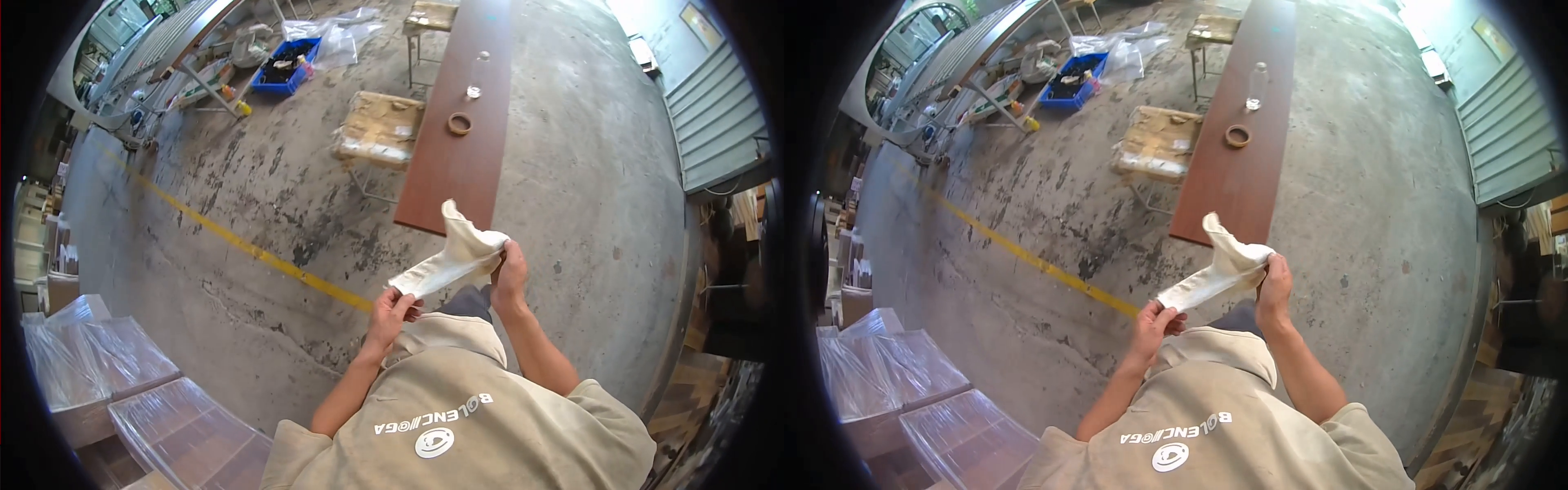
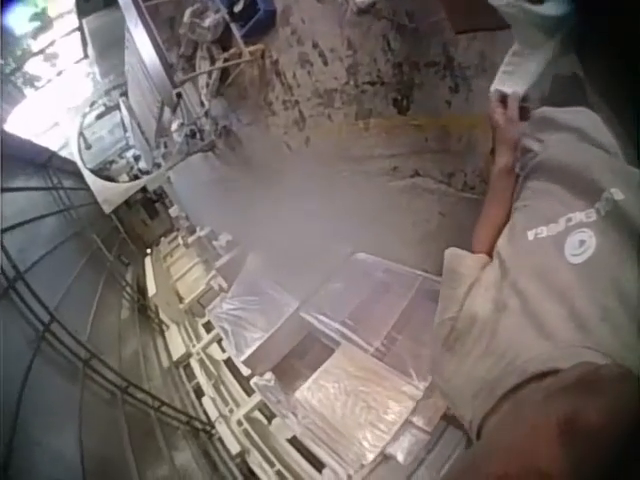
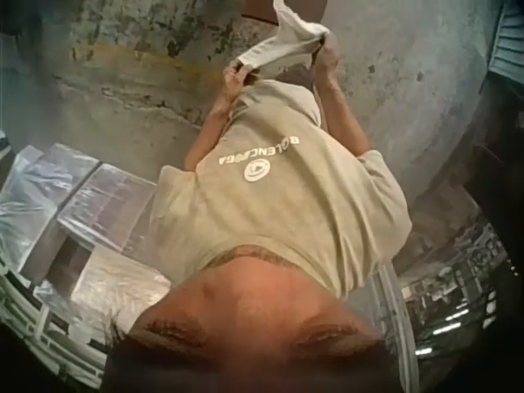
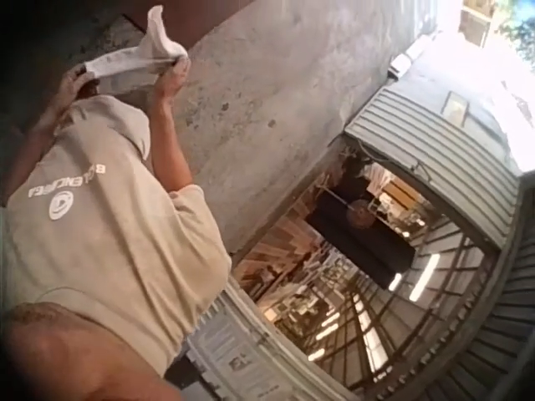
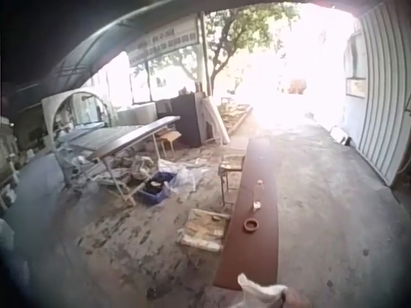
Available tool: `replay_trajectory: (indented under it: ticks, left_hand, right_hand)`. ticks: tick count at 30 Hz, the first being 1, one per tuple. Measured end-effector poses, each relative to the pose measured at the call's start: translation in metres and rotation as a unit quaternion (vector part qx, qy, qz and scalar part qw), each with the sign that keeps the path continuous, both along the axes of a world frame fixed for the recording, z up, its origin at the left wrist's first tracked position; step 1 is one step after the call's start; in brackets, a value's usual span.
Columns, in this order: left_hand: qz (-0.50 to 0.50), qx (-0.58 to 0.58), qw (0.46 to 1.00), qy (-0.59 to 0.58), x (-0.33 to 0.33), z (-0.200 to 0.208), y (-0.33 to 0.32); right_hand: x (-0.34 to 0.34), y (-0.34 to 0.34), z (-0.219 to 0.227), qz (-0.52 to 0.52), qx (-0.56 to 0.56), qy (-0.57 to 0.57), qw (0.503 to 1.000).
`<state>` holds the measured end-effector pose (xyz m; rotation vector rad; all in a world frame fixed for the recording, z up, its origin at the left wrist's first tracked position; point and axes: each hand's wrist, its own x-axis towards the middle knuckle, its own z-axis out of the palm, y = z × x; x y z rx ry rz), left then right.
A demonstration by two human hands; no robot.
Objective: Cleaning and preparing wooden furniture panels using a cloth and liquid.
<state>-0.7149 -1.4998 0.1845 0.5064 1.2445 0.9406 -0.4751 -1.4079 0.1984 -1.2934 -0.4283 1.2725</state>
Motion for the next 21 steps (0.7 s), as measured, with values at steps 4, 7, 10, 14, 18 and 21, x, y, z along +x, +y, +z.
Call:
replay_trajectory:
  ticks: [4, 7, 10, 14, 18, 21]
  left_hand:
    - [-0.147, -0.018, 0.988, 0.052, -0.042, -0.016, 0.007]
    - [-0.264, -0.029, 0.962, 0.064, -0.063, -0.008, 0.029]
    - [-0.345, 0.005, 0.931, 0.119, -0.087, -0.009, 0.063]
    - [-0.425, 0.072, 0.875, 0.219, -0.123, -0.008, 0.128]
    - [-0.442, 0.168, 0.836, 0.279, -0.159, -0.001, 0.199]
    - [-0.454, 0.194, 0.833, 0.250, -0.169, 0.013, 0.247]
  right_hand:
    - [-0.055, 0.007, -0.029, -0.052, -0.009, 0.007, 0.999]
    - [-0.064, 0.008, -0.065, -0.124, -0.022, -0.017, 0.992]
    - [-0.070, 0.009, -0.082, -0.183, -0.043, 0.033, 0.982]
    - [-0.092, 0.031, -0.090, -0.224, -0.075, -0.167, 0.957]
    - [-0.125, 0.048, -0.114, -0.247, -0.110, -0.264, 0.926]
    - [-0.153, 0.063, -0.118, -0.234, -0.152, -0.239, 0.930]
